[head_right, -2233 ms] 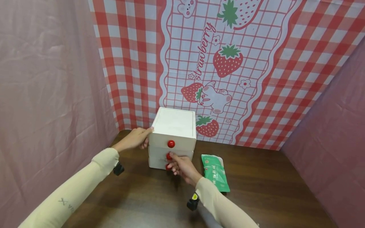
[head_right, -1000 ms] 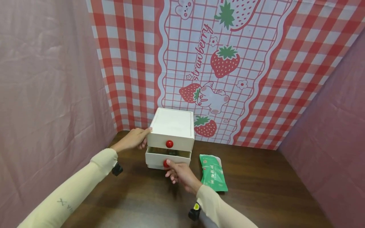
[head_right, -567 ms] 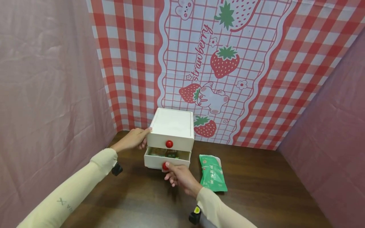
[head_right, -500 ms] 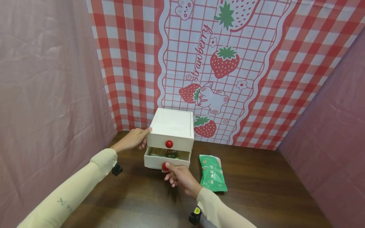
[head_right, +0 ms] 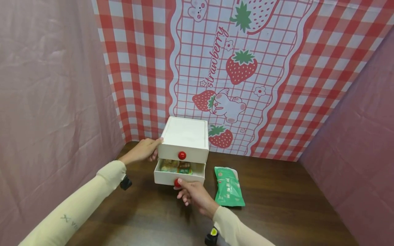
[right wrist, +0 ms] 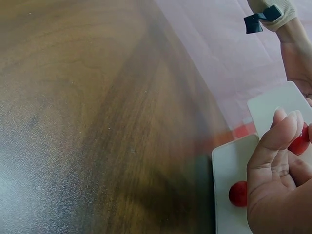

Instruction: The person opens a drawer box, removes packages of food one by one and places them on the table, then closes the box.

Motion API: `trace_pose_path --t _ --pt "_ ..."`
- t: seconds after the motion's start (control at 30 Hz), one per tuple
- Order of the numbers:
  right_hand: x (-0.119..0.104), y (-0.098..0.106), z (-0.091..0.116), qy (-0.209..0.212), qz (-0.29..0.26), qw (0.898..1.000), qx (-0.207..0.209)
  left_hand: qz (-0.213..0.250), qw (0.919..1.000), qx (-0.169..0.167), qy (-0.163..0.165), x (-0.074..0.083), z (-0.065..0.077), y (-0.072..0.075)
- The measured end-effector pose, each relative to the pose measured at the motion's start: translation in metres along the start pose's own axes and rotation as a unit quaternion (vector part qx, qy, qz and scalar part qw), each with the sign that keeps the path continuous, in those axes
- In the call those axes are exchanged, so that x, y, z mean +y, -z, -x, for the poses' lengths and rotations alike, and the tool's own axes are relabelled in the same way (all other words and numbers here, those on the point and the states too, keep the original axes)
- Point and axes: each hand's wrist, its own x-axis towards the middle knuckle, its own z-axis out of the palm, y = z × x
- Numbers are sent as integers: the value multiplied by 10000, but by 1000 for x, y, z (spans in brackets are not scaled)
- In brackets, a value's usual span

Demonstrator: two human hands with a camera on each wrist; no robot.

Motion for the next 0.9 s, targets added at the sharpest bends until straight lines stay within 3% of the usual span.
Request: trace_pose_path --t 0.9 --pt "6 -9 20 -108 -49 9999 -29 43 9999 83 -44 -2 -1 -1"
